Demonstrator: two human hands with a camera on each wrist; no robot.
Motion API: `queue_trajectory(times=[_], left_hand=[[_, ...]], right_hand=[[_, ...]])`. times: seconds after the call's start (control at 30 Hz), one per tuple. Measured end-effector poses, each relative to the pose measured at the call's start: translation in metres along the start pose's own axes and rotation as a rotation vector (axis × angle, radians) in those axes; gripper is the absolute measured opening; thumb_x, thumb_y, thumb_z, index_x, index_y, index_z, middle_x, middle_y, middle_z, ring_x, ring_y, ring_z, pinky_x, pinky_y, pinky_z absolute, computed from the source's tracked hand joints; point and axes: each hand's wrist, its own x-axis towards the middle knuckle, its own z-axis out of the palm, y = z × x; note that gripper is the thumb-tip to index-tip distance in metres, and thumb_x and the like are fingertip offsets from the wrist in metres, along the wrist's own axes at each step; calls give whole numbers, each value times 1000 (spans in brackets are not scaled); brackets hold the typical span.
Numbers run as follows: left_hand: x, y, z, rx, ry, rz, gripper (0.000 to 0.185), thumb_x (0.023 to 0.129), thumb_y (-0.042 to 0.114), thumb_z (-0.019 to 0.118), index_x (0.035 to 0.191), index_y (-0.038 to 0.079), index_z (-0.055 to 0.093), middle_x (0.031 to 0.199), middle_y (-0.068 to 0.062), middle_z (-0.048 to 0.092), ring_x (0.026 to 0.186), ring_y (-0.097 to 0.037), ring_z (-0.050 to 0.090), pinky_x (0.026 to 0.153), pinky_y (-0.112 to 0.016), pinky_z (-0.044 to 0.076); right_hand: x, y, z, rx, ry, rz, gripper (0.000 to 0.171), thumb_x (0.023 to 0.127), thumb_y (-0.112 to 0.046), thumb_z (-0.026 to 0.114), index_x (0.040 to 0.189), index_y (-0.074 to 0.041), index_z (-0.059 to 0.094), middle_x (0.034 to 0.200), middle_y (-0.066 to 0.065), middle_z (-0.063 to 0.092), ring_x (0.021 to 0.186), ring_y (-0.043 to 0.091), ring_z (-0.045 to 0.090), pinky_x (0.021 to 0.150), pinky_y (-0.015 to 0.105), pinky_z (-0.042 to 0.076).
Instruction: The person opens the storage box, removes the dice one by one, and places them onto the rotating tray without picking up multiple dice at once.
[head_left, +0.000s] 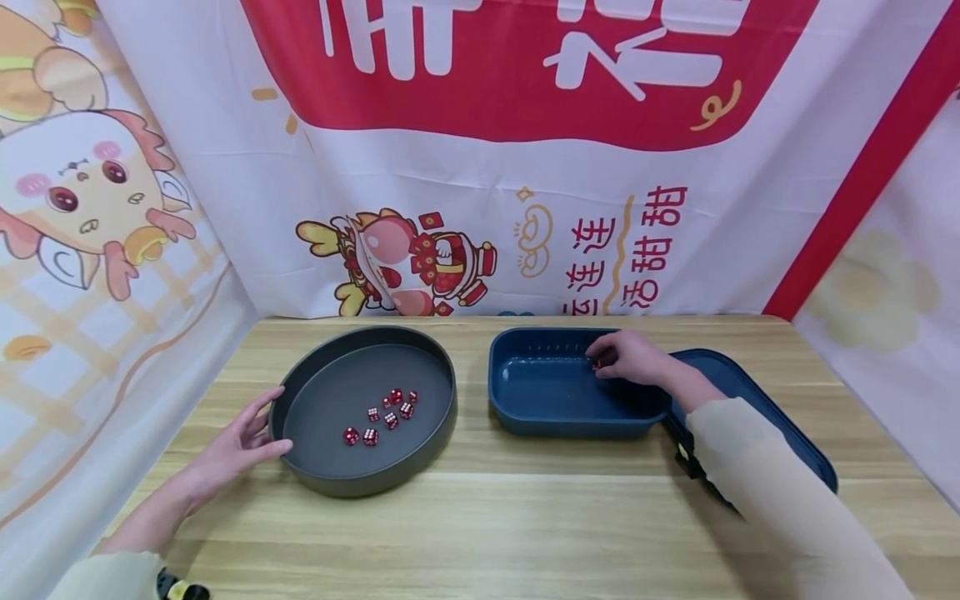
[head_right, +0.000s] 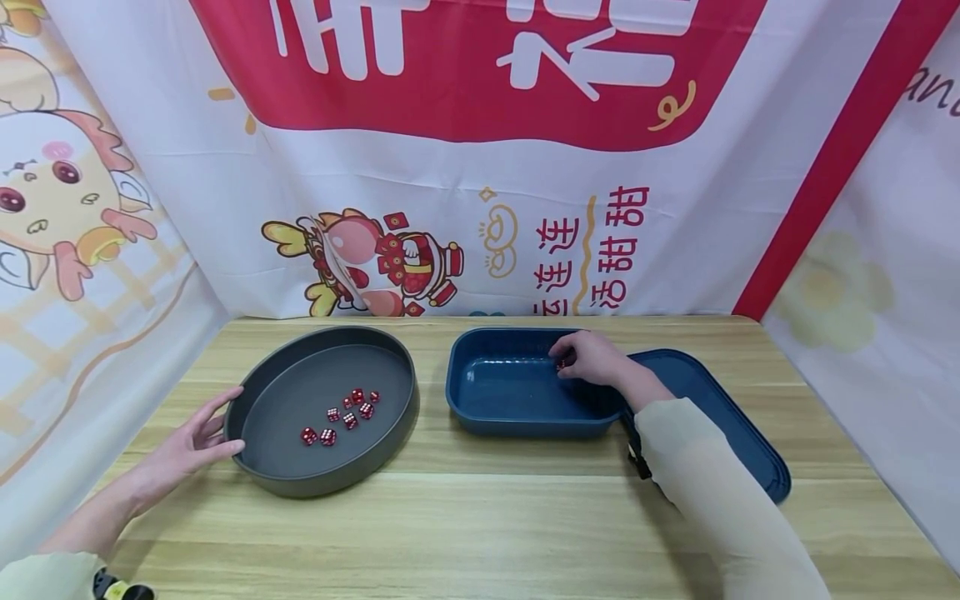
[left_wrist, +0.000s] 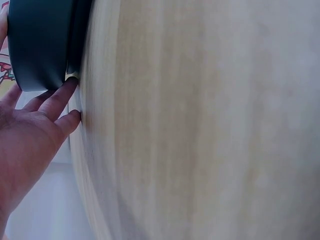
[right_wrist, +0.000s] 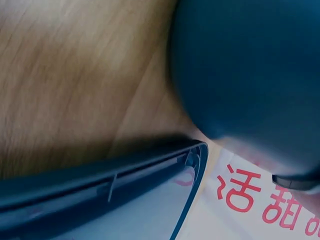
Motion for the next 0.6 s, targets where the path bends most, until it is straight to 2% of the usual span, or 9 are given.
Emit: queue_trajectory(times=[0.33,0.6], left_hand=[[1,-1,-1,-5,-6,0,88,94,16,65,157,15,4,151,-38,12,132,-57,24,102,-58,25],[2,-3,-1,-7,-1,11,87,94,15,65,157,15,5,151,-39,13,132,-57,23,103,-58,24]], right_hand=[[5,-2,7,27,-45,-13,28,87,0,70,115,2,67,103,11,69,92,22,66,80,39,55],[7,-1,13,-3,-46,-37,20,87,2,70,106,-2,71,95,5,69,83,16,63,74,36,54]])
